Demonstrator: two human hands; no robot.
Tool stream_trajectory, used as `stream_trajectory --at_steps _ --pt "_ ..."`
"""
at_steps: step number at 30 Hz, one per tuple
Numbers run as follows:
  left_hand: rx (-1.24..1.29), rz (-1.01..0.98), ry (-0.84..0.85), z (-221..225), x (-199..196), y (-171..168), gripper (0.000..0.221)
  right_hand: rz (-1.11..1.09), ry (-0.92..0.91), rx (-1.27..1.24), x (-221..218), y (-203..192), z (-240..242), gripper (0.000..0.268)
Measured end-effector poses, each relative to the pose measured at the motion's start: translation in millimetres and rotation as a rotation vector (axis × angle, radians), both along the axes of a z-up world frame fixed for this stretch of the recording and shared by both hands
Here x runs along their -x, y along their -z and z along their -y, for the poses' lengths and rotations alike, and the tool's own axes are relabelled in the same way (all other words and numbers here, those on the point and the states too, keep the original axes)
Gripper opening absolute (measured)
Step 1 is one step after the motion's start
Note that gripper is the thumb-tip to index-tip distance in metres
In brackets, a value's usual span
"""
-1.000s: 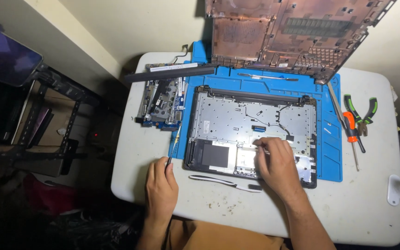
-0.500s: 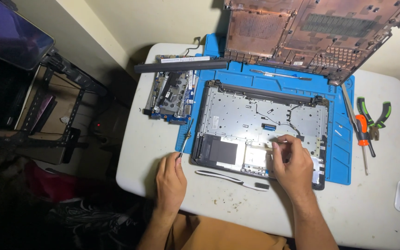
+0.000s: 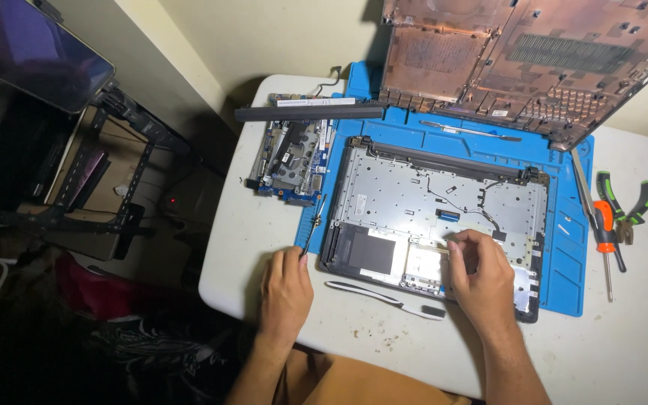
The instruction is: Routing internal cables and securing components inside a disassembled laptop using a screwdriver on a repair bench.
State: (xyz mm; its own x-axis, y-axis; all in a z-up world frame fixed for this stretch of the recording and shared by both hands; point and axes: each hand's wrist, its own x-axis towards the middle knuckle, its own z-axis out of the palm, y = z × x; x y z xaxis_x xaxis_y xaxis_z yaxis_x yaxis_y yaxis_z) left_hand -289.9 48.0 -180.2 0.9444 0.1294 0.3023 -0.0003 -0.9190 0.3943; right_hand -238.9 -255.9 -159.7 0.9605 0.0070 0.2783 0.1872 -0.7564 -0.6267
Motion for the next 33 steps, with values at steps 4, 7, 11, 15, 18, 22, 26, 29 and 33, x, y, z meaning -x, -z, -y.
stream_trajectory --at_steps 4,7,11,15,18,22,26,29,33 --pt "0.255 -0.019 -0.002 -5.8 -8.4 -3.0 0.022 0.088 -0.039 -0.025 2.9 -8.2 -6.4 0.007" --pt "0.243 0.041 0.004 -11.4 -17.2 -7.1 0.018 -0.138 0.010 -0.082 8.1 -8.0 -10.1 0.022" --pt "0.342 0.161 -0.005 -13.6 -26.8 -1.9 0.012 -0.259 -0.215 -0.049 -2.2 -34.3 -24.1 0.019" --pt "0.394 0.234 -0.004 -13.8 -28.9 7.1 0.012 -0.308 -0.335 0.054 -44.7 -70.9 -50.4 0.028" --pt "0.482 0.178 0.014 -15.4 -27.8 -4.2 0.015 -0.028 -0.420 0.193 -95.9 -63.4 -75.3 0.028" --pt "0.489 0.151 -0.012 -17.8 -25.9 -2.1 0.014 0.162 -0.440 0.220 -160.5 -32.7 -105.6 0.037" --pt "0.558 0.191 -0.080 -18.2 -26.1 1.3 0.019 0.215 -0.432 0.201 -185.6 -21.6 -135.0 0.034" --pt "0.600 0.230 -0.144 -19.7 -26.1 -3.4 0.017 0.051 -0.451 0.012 -171.8 -16.8 -153.2 0.024" --pt "0.587 0.297 -0.189 -29.6 -42.8 -7.5 0.020 -0.075 -0.418 -0.069 -162.6 -6.6 -160.7 0.025"
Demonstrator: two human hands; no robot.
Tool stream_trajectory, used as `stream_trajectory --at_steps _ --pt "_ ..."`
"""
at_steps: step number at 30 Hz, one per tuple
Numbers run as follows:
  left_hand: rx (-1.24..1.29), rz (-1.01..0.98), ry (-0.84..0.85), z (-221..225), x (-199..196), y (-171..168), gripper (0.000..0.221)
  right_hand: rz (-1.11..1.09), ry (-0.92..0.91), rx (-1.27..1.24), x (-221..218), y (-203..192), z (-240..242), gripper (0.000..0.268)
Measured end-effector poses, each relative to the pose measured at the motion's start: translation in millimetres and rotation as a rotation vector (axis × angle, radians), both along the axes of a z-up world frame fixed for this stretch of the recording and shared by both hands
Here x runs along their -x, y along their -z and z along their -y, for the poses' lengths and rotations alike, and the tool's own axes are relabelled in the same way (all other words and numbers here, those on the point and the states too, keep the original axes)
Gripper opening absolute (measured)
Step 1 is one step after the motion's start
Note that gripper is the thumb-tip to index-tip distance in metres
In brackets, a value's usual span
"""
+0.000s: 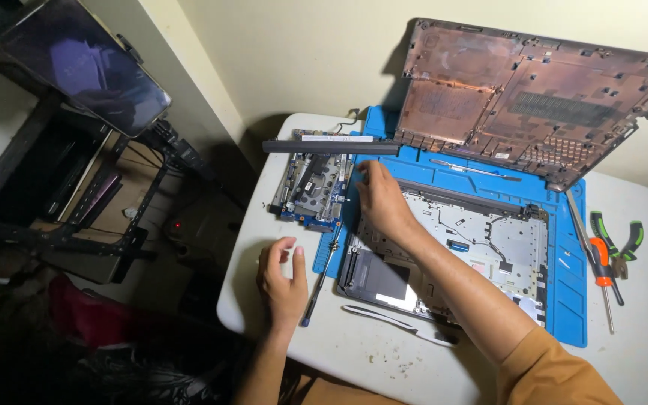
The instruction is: Routing internal cables and securing components inside a disassembled laptop using a screwdriver on a repair bench.
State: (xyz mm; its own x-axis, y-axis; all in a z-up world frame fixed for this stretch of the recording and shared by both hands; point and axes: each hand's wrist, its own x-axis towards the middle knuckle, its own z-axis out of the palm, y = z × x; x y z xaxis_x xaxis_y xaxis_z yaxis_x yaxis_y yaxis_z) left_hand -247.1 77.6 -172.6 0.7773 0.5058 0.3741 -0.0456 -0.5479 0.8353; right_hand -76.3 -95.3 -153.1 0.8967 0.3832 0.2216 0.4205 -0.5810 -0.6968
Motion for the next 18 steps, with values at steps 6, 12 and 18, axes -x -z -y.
stream_trajectory --at_steps 6,12,18 --pt "-0.343 0.033 0.012 -18.3 -49.4 -9.8 0.031 -0.134 0.047 -0.078 -7.3 -2.2 -2.5 0.026" --pt "-0.346 0.016 0.141 -5.1 -82.8 -20.3 0.067 0.349 0.069 0.301 -44.2 -13.4 -2.2 0.049" --pt "-0.386 -0.313 0.107 8.9 -98.7 -37.8 0.081 0.350 0.111 0.576 -88.1 37.8 -6.1 0.053"
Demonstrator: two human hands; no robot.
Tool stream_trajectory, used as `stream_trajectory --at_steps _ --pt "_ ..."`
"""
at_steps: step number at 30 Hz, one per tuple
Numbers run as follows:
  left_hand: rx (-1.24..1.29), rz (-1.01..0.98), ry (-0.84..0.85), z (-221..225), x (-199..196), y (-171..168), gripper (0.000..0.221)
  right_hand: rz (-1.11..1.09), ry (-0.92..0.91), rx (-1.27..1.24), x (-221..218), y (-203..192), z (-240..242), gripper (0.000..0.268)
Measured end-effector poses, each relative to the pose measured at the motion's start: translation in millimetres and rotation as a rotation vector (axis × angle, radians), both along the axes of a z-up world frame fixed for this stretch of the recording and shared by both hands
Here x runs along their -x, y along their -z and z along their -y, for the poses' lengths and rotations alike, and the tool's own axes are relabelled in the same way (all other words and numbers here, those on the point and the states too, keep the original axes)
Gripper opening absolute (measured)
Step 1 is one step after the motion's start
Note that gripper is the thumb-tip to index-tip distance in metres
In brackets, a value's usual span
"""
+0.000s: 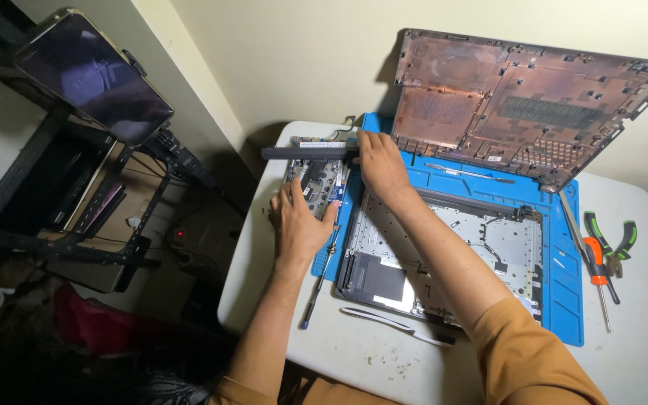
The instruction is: Routing internal cables and securing components inside a disassembled laptop using a screwdriver on a repair bench.
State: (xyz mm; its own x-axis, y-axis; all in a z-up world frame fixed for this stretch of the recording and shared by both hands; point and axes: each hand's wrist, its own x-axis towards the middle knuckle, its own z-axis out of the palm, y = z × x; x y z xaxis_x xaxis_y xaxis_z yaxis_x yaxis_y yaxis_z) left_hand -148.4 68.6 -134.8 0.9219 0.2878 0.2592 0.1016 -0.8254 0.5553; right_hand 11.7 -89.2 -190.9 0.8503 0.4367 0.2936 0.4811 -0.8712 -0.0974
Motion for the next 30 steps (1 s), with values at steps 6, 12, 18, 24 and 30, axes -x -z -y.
stream_trajectory --at_steps 6,12,18,24,30 --pt "-0.041 -0.147 -0.053 6.3 -0.5 -5.8 0.090 -0.038 -0.014 0.067 -4.2 2.5 3.8 0.054" --pt "0.000 -0.108 -0.053 8.8 -4.0 -6.9 0.074 0.065 -0.032 0.070 10.4 -6.8 8.3 0.045" --pt "-0.023 0.068 -0.039 2.5 -1.9 11.6 0.063 0.261 -0.030 0.080 23.9 -12.9 26.5 0.042" --pt "0.046 0.047 0.084 3.2 17.8 -20.6 0.051 0.230 0.004 0.014 36.9 -15.1 68.2 0.041" --pt "0.106 -0.037 0.237 13.3 22.1 -46.3 0.047 0.244 0.056 0.011 59.5 -13.5 123.3 0.040"
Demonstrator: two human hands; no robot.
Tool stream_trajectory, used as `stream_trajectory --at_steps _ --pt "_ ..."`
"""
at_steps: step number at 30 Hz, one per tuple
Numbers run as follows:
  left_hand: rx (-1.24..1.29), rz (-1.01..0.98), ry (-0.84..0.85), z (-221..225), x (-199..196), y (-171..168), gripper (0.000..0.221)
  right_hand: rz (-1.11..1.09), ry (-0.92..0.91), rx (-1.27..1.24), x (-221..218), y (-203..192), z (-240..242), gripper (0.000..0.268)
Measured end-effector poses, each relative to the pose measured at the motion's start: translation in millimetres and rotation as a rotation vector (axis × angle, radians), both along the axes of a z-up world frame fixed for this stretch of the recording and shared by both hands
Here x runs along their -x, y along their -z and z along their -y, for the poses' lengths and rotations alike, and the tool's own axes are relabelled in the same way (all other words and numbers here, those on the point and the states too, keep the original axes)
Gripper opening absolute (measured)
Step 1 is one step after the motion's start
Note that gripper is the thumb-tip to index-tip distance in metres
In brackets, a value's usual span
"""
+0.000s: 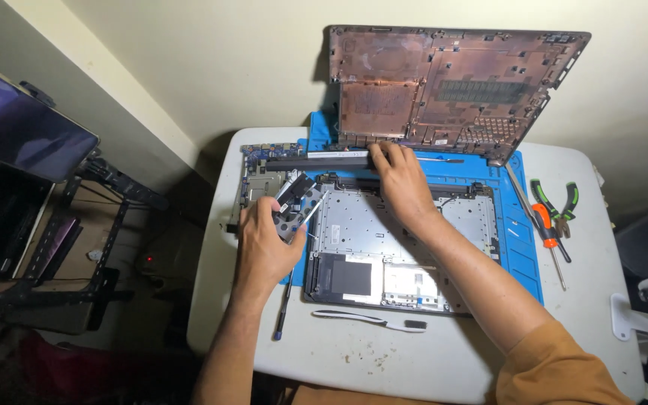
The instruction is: Routing internal cables and securing components inside a disassembled laptop using a screwdriver on a repair bench.
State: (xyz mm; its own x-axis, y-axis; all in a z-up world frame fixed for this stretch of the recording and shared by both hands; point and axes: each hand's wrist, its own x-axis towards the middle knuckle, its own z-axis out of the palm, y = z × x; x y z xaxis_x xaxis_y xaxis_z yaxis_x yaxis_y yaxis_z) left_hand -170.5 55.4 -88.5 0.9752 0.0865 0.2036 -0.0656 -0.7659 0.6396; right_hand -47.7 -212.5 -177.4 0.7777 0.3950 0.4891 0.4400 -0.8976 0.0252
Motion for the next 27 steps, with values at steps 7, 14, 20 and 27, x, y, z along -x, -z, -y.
stream_trajectory --at_steps 7,14,20,27 --pt "0.043 -0.011 0.087 11.7 -6.5 -7.4 0.044 0.043 0.072 0.002 27.3 -10.5 50.9 0.042" --pt "0.053 -0.024 0.189 21.5 -2.7 -8.9 0.042 0.080 0.110 -0.038 30.9 11.2 90.7 0.041" --pt "-0.047 -0.115 0.346 6.9 -23.4 -5.7 0.036 0.086 0.171 -0.003 27.3 23.3 119.8 0.036" --pt "-0.199 -0.170 0.460 -1.1 -77.8 -29.7 0.029 -0.036 0.253 -0.136 8.5 38.7 143.3 0.039"
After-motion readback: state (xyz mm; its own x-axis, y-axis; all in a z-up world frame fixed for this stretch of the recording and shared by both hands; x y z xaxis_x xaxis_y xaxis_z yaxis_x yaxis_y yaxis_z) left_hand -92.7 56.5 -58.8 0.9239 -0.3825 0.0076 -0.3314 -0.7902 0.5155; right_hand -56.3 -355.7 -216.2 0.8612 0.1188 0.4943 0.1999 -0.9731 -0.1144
